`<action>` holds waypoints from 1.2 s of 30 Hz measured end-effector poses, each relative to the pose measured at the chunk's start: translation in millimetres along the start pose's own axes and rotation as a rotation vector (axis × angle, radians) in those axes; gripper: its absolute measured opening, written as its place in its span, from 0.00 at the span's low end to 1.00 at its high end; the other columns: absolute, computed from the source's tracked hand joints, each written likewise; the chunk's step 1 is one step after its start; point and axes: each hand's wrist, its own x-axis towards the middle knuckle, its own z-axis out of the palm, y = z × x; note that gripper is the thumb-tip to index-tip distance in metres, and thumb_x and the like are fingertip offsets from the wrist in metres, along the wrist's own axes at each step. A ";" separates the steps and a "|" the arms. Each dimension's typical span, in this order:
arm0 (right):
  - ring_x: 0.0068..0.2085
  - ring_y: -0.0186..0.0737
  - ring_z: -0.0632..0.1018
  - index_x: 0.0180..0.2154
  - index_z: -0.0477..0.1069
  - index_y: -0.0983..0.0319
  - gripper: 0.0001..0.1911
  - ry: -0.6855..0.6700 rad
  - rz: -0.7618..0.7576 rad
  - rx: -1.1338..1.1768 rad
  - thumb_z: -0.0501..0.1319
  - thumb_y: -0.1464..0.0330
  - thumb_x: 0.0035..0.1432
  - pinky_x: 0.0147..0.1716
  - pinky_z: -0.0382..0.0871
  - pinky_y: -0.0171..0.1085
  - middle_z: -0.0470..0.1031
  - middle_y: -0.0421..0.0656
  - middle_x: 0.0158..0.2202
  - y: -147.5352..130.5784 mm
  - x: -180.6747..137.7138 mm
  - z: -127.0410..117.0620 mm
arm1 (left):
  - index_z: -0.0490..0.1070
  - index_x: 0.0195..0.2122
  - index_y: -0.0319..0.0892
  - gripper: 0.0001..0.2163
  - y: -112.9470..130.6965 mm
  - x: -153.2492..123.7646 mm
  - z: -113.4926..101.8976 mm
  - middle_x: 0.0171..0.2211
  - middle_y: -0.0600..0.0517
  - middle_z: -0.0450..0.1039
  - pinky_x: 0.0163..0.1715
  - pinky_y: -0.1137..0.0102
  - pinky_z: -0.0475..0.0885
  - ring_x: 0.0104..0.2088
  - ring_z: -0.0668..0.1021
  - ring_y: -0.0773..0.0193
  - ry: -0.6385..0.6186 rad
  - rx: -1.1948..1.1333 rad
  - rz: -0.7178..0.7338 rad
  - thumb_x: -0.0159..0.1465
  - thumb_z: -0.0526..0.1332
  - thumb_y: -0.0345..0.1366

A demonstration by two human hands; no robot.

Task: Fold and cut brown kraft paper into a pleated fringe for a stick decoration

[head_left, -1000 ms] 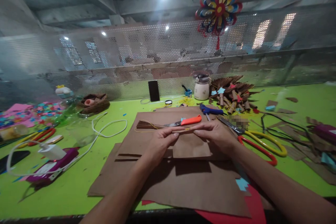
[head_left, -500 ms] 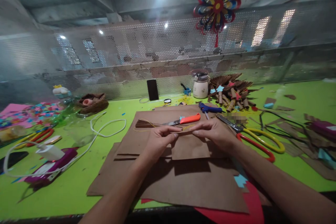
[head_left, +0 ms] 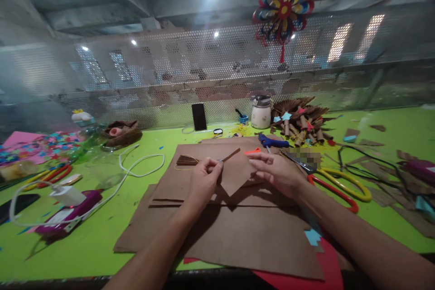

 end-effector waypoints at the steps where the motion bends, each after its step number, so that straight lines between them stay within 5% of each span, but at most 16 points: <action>1: 0.31 0.35 0.75 0.39 0.76 0.61 0.17 -0.030 0.022 0.000 0.69 0.62 0.47 0.33 0.70 0.37 0.75 0.42 0.33 1.4 -0.6 3.3 | 0.66 0.21 0.39 0.11 0.3 -0.3 -0.2 0.13 0.59 0.62 0.18 0.78 0.58 0.16 0.64 0.73 0.041 0.008 0.021 0.54 0.62 0.40; 5: 0.30 0.38 0.75 0.34 0.75 0.65 0.18 0.004 0.044 0.006 0.71 0.61 0.42 0.32 0.70 0.38 0.75 0.43 0.29 8.2 0.3 7.8 | 0.65 0.22 0.40 0.12 2.5 -5.2 1.9 0.17 0.58 0.67 0.20 0.77 0.63 0.19 0.69 0.71 0.030 -0.051 0.011 0.55 0.62 0.43; 9: 0.26 0.33 0.72 0.31 0.72 0.62 0.17 0.194 -0.073 -0.005 0.70 0.59 0.42 0.26 0.65 0.33 0.72 0.39 0.27 6.5 5.1 -3.6 | 0.64 0.23 0.40 0.15 0.3 -8.8 5.1 0.18 0.54 0.70 0.17 0.75 0.63 0.16 0.71 0.69 -0.416 -0.077 -0.211 0.53 0.63 0.46; 11: 0.26 0.32 0.70 0.30 0.71 0.62 0.16 0.218 -0.116 -0.114 0.69 0.57 0.44 0.25 0.62 0.32 0.71 0.38 0.26 2.5 4.9 -6.5 | 0.66 0.23 0.39 0.16 0.8 -7.2 3.9 0.18 0.51 0.71 0.17 0.75 0.63 0.17 0.71 0.68 -0.534 -0.024 -0.242 0.53 0.63 0.48; 16: 0.25 0.32 0.66 0.28 0.74 0.62 0.11 0.011 -0.139 -0.526 0.65 0.60 0.49 0.26 0.58 0.33 0.69 0.38 0.24 -0.4 -2.9 4.1 | 0.70 0.30 0.39 0.16 9.6 -1.5 -2.9 0.25 0.52 0.71 0.23 0.74 0.67 0.24 0.72 0.68 -0.194 -0.060 0.007 0.56 0.61 0.49; 18: 0.26 0.33 0.66 0.28 0.75 0.61 0.08 -0.091 -0.144 -0.614 0.63 0.63 0.51 0.27 0.58 0.33 0.69 0.38 0.24 2.2 -5.1 9.2 | 0.72 0.35 0.39 0.15 9.6 -2.6 -1.4 0.30 0.51 0.72 0.27 0.74 0.67 0.29 0.73 0.66 -0.292 -0.020 0.019 0.54 0.64 0.45; 21: 0.26 0.33 0.66 0.26 0.73 0.61 0.08 -0.085 -0.137 -0.565 0.64 0.63 0.50 0.26 0.57 0.33 0.69 0.38 0.24 4.6 -6.0 11.9 | 0.72 0.30 0.38 0.12 4.7 -6.1 3.3 0.25 0.53 0.70 0.25 0.75 0.63 0.25 0.70 0.69 -0.442 0.025 -0.031 0.53 0.65 0.42; 28: 0.21 0.27 0.59 0.31 0.73 0.63 0.13 0.025 0.001 -0.200 0.70 0.63 0.44 0.20 0.48 0.32 0.63 0.34 0.20 2.1 -4.3 4.6 | 0.67 0.23 0.39 0.12 4.6 -6.2 2.6 0.15 0.60 0.59 0.18 0.77 0.52 0.17 0.59 0.74 -0.193 -0.121 -0.108 0.52 0.65 0.42; 36: 0.19 0.27 0.57 0.31 0.74 0.62 0.14 0.130 -0.003 -0.114 0.71 0.62 0.42 0.19 0.43 0.32 0.61 0.33 0.18 4.1 -5.0 8.8 | 0.72 0.38 0.40 0.15 15.9 -13.5 5.4 0.18 0.59 0.64 0.20 0.77 0.57 0.19 0.64 0.72 -0.318 -0.278 -0.194 0.53 0.66 0.42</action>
